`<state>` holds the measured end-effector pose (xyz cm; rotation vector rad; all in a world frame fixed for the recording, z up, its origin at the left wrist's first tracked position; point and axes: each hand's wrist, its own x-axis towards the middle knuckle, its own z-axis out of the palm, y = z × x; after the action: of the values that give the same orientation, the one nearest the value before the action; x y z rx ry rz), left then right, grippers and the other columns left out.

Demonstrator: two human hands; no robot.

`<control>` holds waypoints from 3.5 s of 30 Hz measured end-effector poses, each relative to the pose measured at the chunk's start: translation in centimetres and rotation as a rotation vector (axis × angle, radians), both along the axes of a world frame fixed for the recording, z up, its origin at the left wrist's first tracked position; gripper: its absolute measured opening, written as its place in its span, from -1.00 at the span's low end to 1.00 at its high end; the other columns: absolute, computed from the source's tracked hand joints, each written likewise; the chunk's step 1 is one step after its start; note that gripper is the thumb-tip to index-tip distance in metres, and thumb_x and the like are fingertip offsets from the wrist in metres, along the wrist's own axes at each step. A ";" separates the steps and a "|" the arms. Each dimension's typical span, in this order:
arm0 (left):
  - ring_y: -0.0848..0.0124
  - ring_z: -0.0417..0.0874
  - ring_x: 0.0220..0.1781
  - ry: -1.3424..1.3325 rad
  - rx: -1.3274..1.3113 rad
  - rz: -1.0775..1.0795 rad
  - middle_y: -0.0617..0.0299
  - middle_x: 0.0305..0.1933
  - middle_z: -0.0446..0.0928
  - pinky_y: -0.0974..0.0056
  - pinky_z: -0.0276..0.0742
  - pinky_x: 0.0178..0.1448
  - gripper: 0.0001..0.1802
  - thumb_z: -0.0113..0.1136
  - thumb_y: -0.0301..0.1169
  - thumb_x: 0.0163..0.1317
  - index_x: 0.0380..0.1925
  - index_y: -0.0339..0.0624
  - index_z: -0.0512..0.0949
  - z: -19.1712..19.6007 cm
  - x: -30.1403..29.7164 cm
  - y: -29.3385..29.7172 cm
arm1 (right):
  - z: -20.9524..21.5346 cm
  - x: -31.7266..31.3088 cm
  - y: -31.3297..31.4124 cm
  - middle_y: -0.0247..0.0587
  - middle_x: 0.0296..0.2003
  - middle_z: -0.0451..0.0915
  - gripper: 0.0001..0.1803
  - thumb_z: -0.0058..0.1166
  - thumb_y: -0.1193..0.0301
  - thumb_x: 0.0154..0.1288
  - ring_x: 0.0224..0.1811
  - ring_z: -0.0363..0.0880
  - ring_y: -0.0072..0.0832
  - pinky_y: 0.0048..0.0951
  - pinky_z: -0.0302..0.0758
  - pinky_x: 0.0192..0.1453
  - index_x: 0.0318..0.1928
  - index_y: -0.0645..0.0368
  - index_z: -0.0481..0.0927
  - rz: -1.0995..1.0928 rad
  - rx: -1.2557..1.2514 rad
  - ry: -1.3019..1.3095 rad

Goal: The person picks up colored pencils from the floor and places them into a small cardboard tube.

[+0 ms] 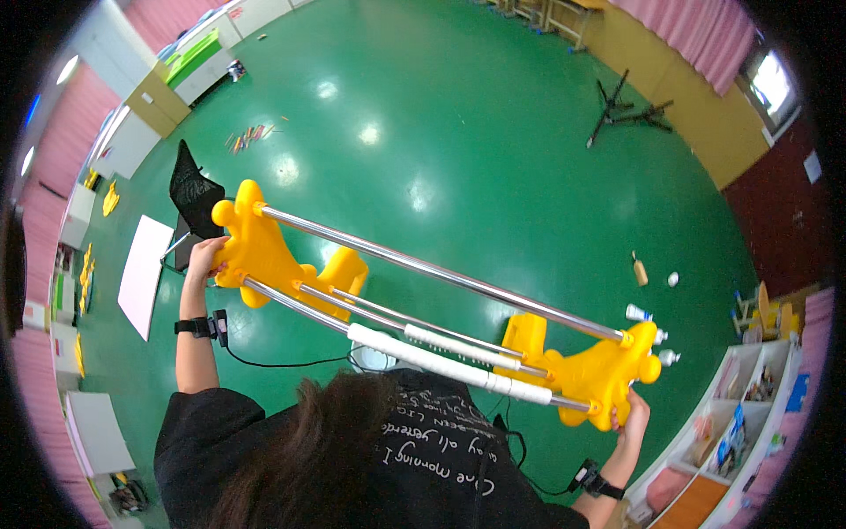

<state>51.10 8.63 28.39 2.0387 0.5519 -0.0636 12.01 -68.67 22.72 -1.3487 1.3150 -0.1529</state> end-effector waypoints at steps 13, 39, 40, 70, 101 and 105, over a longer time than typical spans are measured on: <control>0.48 0.45 -0.75 -0.025 -0.034 0.043 0.19 -0.58 0.53 0.41 0.25 -0.71 -0.72 0.12 -0.34 0.14 -0.27 -0.33 0.63 -4.3 9.9 -3.7 | -0.1 12.2 -6.2 -0.20 -0.70 0.45 -0.67 -0.11 0.26 0.19 -0.84 0.31 -0.50 -0.54 0.15 -0.84 -0.17 0.22 0.55 0.039 0.018 -0.035; 0.48 0.42 -0.74 -0.092 0.021 0.263 0.19 -0.54 0.53 0.43 0.29 -0.66 -0.66 0.07 -0.28 0.14 -0.23 -0.32 0.63 -3.1 45.6 -11.5 | 0.8 71.3 -19.3 -0.24 -0.65 0.48 -0.57 -0.17 0.23 0.27 -0.83 0.27 -0.59 -0.61 0.10 -0.82 0.00 0.23 0.54 0.307 -0.016 -0.018; 0.48 0.42 -0.74 -0.085 0.029 0.273 0.19 -0.54 0.53 0.43 0.29 -0.66 -0.66 0.07 -0.28 0.14 -0.23 -0.32 0.63 -2.9 46.8 -12.1 | 1.3 73.9 -19.8 -0.24 -0.65 0.48 -0.59 -0.17 0.24 0.27 -0.83 0.27 -0.59 -0.61 0.09 -0.82 -0.03 0.22 0.55 0.316 -0.026 -0.032; 0.56 0.43 -0.76 -0.017 -0.074 0.603 0.20 -0.56 0.54 0.48 0.21 -0.74 -0.73 0.03 -0.32 0.19 -0.21 -0.16 0.63 -6.2 86.5 -8.9 | 1.5 141.3 -17.6 -0.16 -0.54 0.53 -0.58 -0.12 0.24 0.26 -0.80 0.29 -0.55 -0.61 0.06 -0.83 0.03 0.21 0.52 0.568 -0.093 -0.047; 0.52 0.44 -0.77 -0.052 0.013 0.784 0.16 -0.58 0.56 0.45 0.25 -0.72 -0.74 0.08 -0.29 0.15 -0.31 -0.25 0.61 -8.0 137.7 -4.7 | -1.3 205.9 -9.9 -0.17 -0.63 0.52 -0.58 -0.16 0.26 0.24 -0.83 0.33 -0.53 -0.58 0.07 -0.87 -0.03 0.26 0.56 0.761 -0.129 -0.110; 0.50 0.43 -0.79 -0.040 0.020 0.783 0.17 -0.66 0.52 0.40 0.28 -0.72 -0.76 0.08 -0.30 0.14 -0.37 -0.25 0.60 -8.3 146.1 -1.0 | -0.1 214.1 -6.1 -0.18 -0.72 0.45 -0.63 -0.10 0.25 0.22 -0.89 0.27 -0.52 -0.56 0.04 -0.88 -0.12 0.26 0.56 0.747 -0.153 -0.045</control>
<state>197.22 7.68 20.10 1.7097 1.2822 0.4481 226.13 -74.81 22.65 -1.8676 0.7012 0.2326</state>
